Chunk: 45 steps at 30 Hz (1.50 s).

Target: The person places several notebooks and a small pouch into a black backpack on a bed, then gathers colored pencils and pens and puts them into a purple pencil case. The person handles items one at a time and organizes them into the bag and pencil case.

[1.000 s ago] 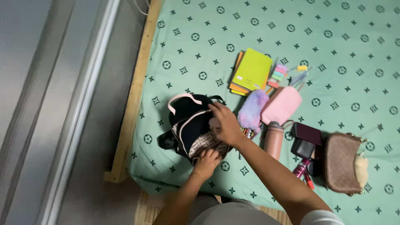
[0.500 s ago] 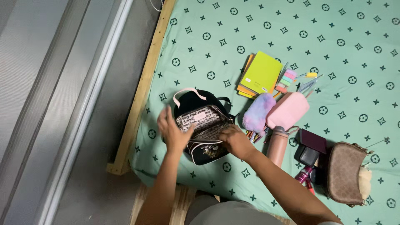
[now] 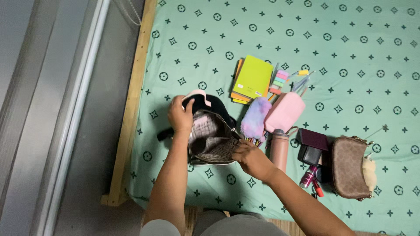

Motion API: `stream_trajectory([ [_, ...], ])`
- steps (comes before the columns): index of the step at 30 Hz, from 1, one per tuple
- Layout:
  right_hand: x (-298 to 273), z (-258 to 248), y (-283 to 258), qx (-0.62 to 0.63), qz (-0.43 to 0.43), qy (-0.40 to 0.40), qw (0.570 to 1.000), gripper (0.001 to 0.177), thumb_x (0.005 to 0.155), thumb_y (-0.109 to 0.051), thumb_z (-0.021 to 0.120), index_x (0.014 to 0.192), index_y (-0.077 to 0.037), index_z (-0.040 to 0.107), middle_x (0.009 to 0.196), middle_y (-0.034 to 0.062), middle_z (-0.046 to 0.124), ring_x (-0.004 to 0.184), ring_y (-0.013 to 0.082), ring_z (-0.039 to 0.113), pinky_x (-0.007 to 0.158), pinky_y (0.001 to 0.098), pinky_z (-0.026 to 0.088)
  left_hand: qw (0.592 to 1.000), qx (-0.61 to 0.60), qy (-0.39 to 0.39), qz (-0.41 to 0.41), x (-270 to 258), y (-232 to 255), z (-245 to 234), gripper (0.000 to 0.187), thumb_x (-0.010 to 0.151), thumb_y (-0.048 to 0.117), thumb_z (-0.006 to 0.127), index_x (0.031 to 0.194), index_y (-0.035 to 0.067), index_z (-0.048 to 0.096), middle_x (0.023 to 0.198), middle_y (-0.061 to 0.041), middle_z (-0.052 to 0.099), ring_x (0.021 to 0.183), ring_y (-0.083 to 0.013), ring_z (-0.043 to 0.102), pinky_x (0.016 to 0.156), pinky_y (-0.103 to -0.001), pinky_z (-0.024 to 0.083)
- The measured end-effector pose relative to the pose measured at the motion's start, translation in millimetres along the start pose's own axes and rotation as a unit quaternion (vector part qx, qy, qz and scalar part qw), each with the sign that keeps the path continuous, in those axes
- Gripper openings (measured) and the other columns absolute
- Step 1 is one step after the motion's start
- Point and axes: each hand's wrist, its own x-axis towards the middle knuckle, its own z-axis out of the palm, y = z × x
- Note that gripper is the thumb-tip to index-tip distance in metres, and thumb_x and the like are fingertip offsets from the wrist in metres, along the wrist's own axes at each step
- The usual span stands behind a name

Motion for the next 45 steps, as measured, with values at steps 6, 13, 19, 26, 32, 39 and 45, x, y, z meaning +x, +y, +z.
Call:
stream_trajectory([
  [6, -8, 2, 13, -0.024, 0.084, -0.034, 0.996, 0.025, 0.075, -0.002, 0.069, 0.100, -0.009, 0.068, 0.087, 0.0103, 0.066, 0.096, 0.0314, 0.066, 0.115, 0.0527, 0.038, 0.997, -0.059, -0.041, 0.013, 11, 35, 12, 0.029, 0.088, 0.028, 0.081, 0.101, 0.006, 0.069, 0.103, -0.011, 0.070, 0.100, -0.0366, 0.063, 0.085, -0.047, 0.051],
  [13, 43, 0, 14, -0.037, 0.232, -0.171, 0.957, 0.102, 0.068, -0.014, 0.078, 0.159, -0.011, 0.033, 0.129, 0.0202, 0.058, 0.119, 0.0393, 0.055, 0.104, 0.0489, 0.042, 0.991, -0.099, -0.089, 0.018, 2, 57, 27, 0.032, 0.085, 0.027, 0.082, 0.104, 0.005, 0.067, 0.105, -0.012, 0.072, 0.102, -0.0353, 0.066, 0.085, -0.045, 0.053],
  [19, 94, 4, 9, -0.146, 0.178, -0.265, 0.936, 0.087, 0.065, -0.021, 0.075, 0.143, -0.011, 0.039, 0.148, 0.0158, 0.047, 0.143, 0.0355, 0.042, 0.114, 0.0498, 0.035, 0.977, -0.143, -0.158, -0.023, 16, 50, 24, 0.034, 0.084, 0.025, 0.082, 0.105, 0.004, 0.065, 0.103, -0.014, 0.071, 0.096, -0.0348, 0.067, 0.081, -0.043, 0.053],
  [26, 83, 35, 41, 0.031, 0.202, -0.393, 0.897, 0.086, 0.077, -0.015, 0.065, 0.158, -0.018, 0.034, 0.118, 0.0227, 0.069, 0.118, 0.0369, 0.063, 0.116, 0.0474, 0.032, 0.984, -0.131, -0.119, -0.005, 21, 41, 34, 0.031, 0.088, 0.017, 0.078, 0.111, 0.003, 0.063, 0.107, -0.016, 0.068, 0.103, -0.0373, 0.064, 0.086, -0.044, 0.052],
  [32, 34, 33, 37, 0.022, 0.141, -0.333, 0.932, 0.073, 0.082, -0.012, 0.061, 0.152, -0.014, 0.039, 0.113, 0.0207, 0.070, 0.114, 0.0357, 0.063, 0.118, 0.0496, 0.024, 0.988, -0.137, -0.071, 0.010, 27, 57, 50, 0.027, 0.086, 0.011, 0.076, 0.108, 0.004, 0.062, 0.106, -0.013, 0.067, 0.102, -0.0368, 0.061, 0.085, -0.046, 0.049],
  [39, 34, 18, 63, -0.024, 0.141, -0.220, 0.965, 0.052, 0.078, -0.014, 0.060, 0.130, -0.015, 0.064, 0.101, 0.0162, 0.070, 0.112, 0.0319, 0.062, 0.109, 0.0491, 0.034, 0.987, -0.147, -0.064, 0.032, 41, 82, 68, 0.024, 0.088, 0.010, 0.077, 0.105, 0.004, 0.061, 0.104, -0.011, 0.066, 0.103, -0.0355, 0.060, 0.088, -0.045, 0.049],
  [45, 49, 27, 76, -0.050, 0.132, -0.192, 0.971, 0.053, 0.076, -0.016, 0.062, 0.129, -0.019, 0.066, 0.101, 0.0149, 0.071, 0.108, 0.0335, 0.063, 0.104, 0.0523, 0.037, 0.986, -0.063, -0.125, 0.090, 37, 76, 48, 0.060, 0.086, 0.009, 0.075, 0.141, 0.004, 0.051, 0.142, -0.020, 0.046, 0.136, -0.0403, 0.037, 0.110, -0.059, 0.025],
])
